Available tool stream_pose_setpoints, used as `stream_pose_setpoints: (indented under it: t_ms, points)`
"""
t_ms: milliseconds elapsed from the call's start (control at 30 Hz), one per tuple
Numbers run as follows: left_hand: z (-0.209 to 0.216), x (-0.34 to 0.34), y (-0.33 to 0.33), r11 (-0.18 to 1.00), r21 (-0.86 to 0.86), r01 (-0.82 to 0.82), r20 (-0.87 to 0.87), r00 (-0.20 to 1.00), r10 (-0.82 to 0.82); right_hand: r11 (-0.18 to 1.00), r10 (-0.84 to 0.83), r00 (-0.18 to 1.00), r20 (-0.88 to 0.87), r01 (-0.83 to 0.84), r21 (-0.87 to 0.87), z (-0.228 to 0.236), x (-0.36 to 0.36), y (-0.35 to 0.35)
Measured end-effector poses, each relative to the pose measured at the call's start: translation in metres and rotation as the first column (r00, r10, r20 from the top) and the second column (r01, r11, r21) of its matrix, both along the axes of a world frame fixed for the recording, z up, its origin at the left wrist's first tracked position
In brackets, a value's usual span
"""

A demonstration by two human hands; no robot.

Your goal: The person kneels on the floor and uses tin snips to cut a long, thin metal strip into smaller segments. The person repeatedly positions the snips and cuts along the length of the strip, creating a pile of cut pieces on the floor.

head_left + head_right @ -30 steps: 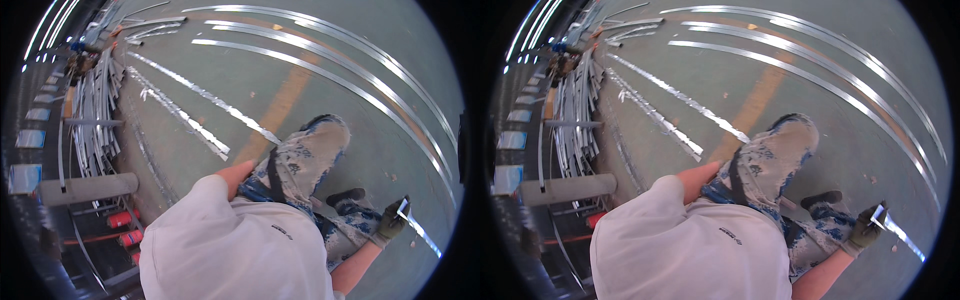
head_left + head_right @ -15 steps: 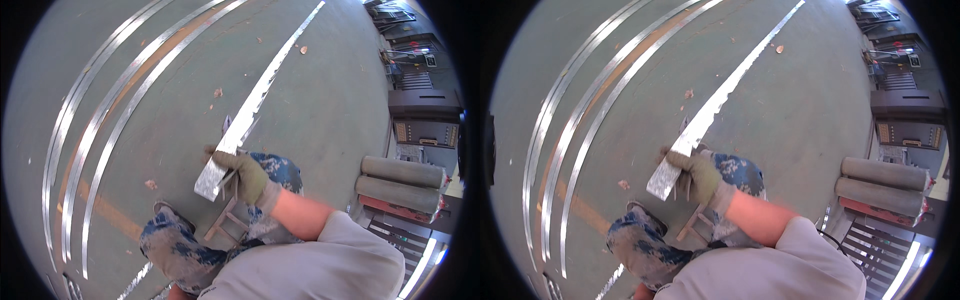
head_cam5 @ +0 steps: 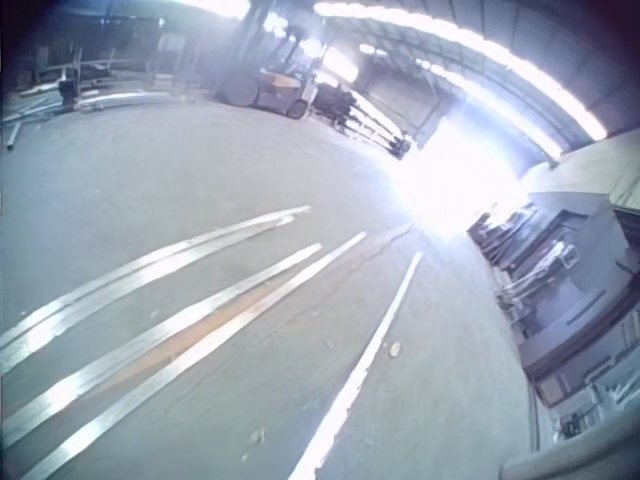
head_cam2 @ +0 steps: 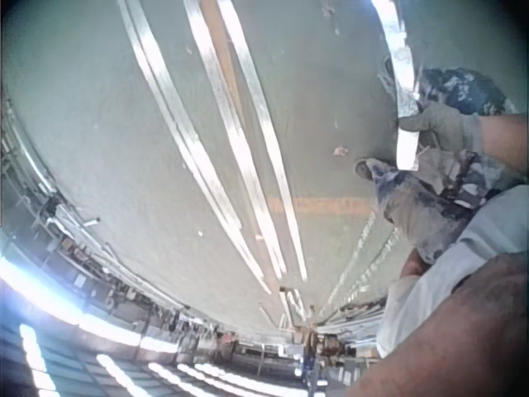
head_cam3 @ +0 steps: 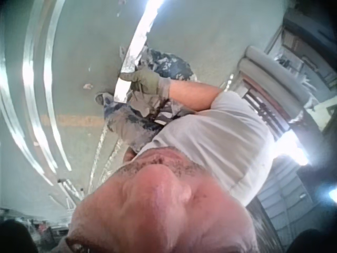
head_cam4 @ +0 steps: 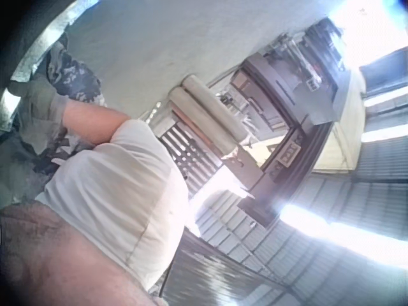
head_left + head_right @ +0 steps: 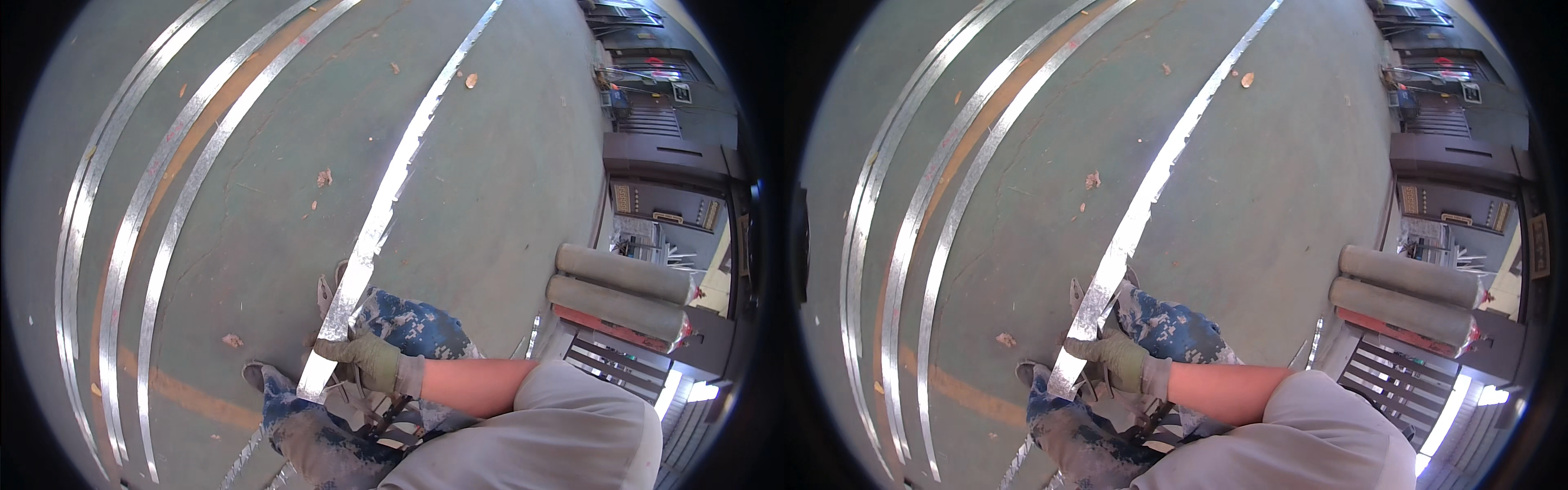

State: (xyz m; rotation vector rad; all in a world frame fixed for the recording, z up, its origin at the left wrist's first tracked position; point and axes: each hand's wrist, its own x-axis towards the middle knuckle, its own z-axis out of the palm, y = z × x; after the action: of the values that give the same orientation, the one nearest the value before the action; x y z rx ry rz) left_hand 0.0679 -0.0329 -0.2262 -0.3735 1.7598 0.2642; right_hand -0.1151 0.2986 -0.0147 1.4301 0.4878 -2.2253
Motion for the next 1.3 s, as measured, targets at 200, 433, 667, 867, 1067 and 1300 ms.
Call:
stream_pose_setpoints:
  t_ms: [200,433,667,867,1067,1300]
  points:
    - [0.029,-0.035,0.041,0.999,0.005,0.054,0.040,0.998,-0.054,0.975,-0.045,0.993,0.106,0.067,-0.210,0.009,-0.003,0.013]
    - [0.050,-0.116,0.091,0.973,0.012,0.231,0.087,0.969,-0.231,0.932,-0.083,0.988,-0.128,0.031,-0.361,0.001,0.005,0.036]
    - [0.108,-0.217,0.074,0.894,0.046,0.446,0.201,0.872,-0.446,0.873,-0.338,0.936,-0.100,0.272,-0.406,-0.003,-0.020,0.082]
    - [0.147,-0.297,0.071,0.829,0.028,0.559,0.361,0.768,-0.529,0.849,-0.528,0.845,-0.090,0.524,-0.061,-0.043,-0.031,0.114]
    - [0.144,-0.389,0.082,0.701,0.068,0.709,0.477,0.594,-0.647,0.832,-0.530,0.834,-0.154,0.547,0.093,-0.046,-0.040,0.119]
    - [0.089,-0.490,0.161,0.514,0.143,0.846,0.503,0.385,-0.774,0.853,-0.510,0.860,-0.025,0.509,0.114,-0.031,-0.049,0.121]
